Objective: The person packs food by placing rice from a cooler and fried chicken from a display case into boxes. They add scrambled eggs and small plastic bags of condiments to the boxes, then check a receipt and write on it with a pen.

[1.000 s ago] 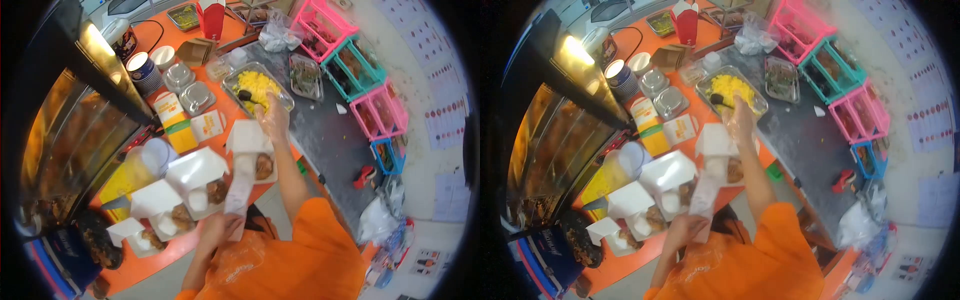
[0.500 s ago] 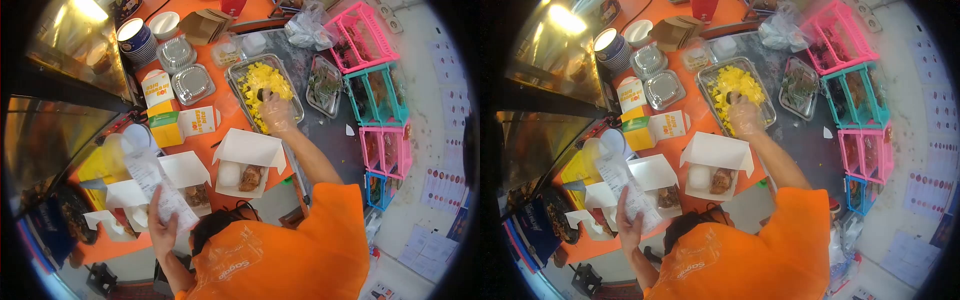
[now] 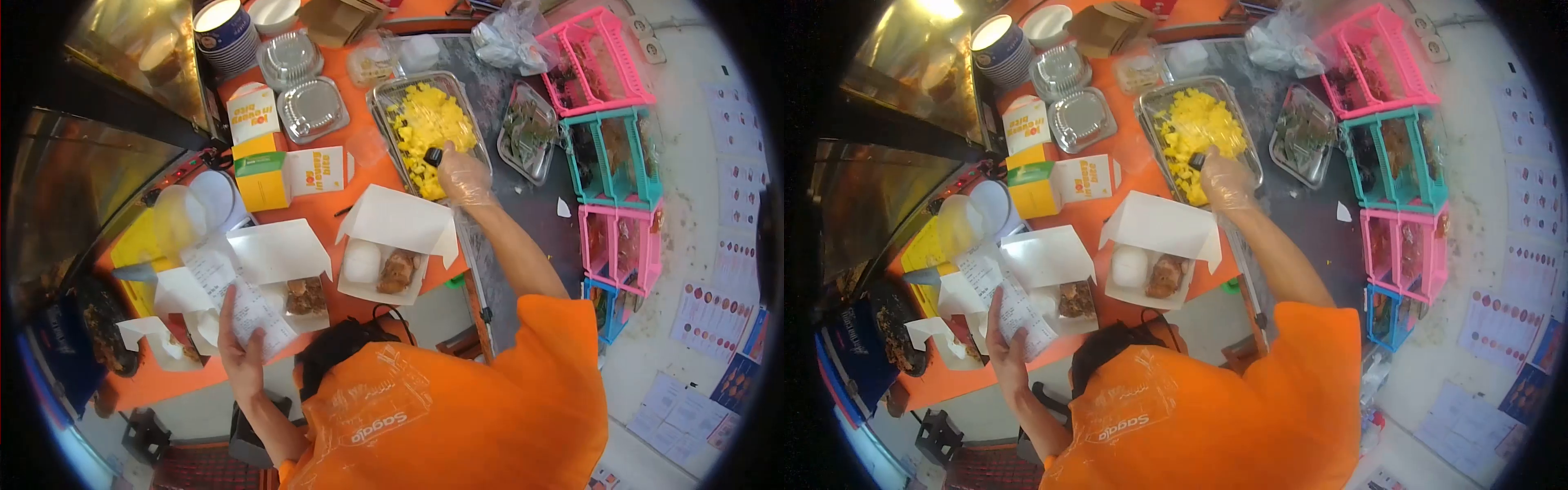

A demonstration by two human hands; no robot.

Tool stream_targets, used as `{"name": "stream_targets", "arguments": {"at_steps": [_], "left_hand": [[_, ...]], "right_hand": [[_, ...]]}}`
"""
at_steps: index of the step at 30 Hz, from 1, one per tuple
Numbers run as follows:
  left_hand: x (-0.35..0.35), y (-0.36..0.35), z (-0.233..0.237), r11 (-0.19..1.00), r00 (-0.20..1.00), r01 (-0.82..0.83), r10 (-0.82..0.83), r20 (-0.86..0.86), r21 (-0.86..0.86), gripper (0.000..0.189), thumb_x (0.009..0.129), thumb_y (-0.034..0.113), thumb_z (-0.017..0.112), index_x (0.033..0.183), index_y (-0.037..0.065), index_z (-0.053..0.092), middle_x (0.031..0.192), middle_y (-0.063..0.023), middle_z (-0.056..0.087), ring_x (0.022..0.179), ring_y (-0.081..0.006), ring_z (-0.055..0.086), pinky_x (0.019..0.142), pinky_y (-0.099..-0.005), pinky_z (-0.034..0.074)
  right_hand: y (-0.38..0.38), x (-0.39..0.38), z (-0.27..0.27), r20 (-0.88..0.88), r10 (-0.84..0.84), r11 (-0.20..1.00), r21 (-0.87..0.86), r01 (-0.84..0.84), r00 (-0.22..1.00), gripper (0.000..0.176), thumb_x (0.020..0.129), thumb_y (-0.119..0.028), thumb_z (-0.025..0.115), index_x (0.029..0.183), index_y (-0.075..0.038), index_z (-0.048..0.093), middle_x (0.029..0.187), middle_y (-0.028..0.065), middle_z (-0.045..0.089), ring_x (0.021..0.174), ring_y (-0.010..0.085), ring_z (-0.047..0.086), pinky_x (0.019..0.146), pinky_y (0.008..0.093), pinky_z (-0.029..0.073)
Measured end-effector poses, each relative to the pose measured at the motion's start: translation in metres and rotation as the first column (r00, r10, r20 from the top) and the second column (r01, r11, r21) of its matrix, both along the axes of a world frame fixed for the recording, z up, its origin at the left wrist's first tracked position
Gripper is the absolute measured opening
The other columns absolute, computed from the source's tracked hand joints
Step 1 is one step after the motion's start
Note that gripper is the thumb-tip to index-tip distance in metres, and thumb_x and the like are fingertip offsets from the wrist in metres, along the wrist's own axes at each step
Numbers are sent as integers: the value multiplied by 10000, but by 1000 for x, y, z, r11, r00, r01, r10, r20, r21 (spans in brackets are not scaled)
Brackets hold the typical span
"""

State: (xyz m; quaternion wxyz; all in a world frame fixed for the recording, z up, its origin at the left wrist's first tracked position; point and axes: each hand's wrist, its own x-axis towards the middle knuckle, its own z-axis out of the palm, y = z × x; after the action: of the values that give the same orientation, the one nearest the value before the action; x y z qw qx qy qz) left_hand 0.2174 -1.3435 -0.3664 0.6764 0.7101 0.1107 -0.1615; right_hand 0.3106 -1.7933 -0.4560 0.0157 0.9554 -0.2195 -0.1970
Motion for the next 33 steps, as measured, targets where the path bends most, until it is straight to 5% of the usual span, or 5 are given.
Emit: {"name": "stream_targets", "arguments": {"at_steps": [8, 12, 15, 30, 33], "left_hand": [[-15, -12, -8, 980, 990, 136, -141, 27, 144, 719, 775, -21, 554, 1473, -17, 378, 1476, -145, 424, 1345, -243, 397, 1136, -347, 271], [-27, -19, -19, 970, 981, 183, -191, 33, 159, 697, 803, 87, 563, 1472, 0, 390, 1483, -169, 409, 1367, -290, 374, 1152, -391, 243], [-30, -27, -14, 964, 970, 241, -244, 9, 113, 707, 765, -22, 477, 1467, -14, 392, 1512, -162, 378, 1391, -301, 348, 1162, -392, 232], [-41, -28, -7, 942, 953, 295, -303, 27, 160, 672, 791, -6, 540, 1454, 34, 438, 1501, -148, 397, 1369, -294, 367, 1143, -389, 262], [-50, -19, -3, 935, 971, 237, -237, -33, 265, 652, 798, -15, 540, 1443, 21, 446, 1464, -136, 446, 1327, -261, 424, 1100, -368, 332]], "right_hand": [[-3, -31, -55, 341, 149, 965, -257, -60, 928, 466, 931, -334, 546, 1280, -28, 509, 1113, 227, 637, 978, 382, 660, 804, 502, 530], [-13, -28, -97, 418, 178, 982, -10, -191, 891, 318, 879, -253, 591, 1112, -37, 578, 967, 200, 676, 912, 350, 660, 787, 489, 525], [-5, -30, -37, 278, -162, 955, 286, 79, 947, 203, 906, -144, 500, 1045, -56, 618, 939, 185, 676, 927, 307, 677, 805, 445, 533], [-7, -52, -58, 425, -126, 946, 322, -20, 896, 281, 956, -198, 438, 1048, -18, 633, 983, 224, 689, 918, 383, 678, 773, 497, 533], [-28, -32, -26, 164, -383, 648, 750, 137, 909, 508, 782, -268, 727, 1176, 25, 595, 968, 210, 691, 867, 337, 685, 773, 452, 532]]}}
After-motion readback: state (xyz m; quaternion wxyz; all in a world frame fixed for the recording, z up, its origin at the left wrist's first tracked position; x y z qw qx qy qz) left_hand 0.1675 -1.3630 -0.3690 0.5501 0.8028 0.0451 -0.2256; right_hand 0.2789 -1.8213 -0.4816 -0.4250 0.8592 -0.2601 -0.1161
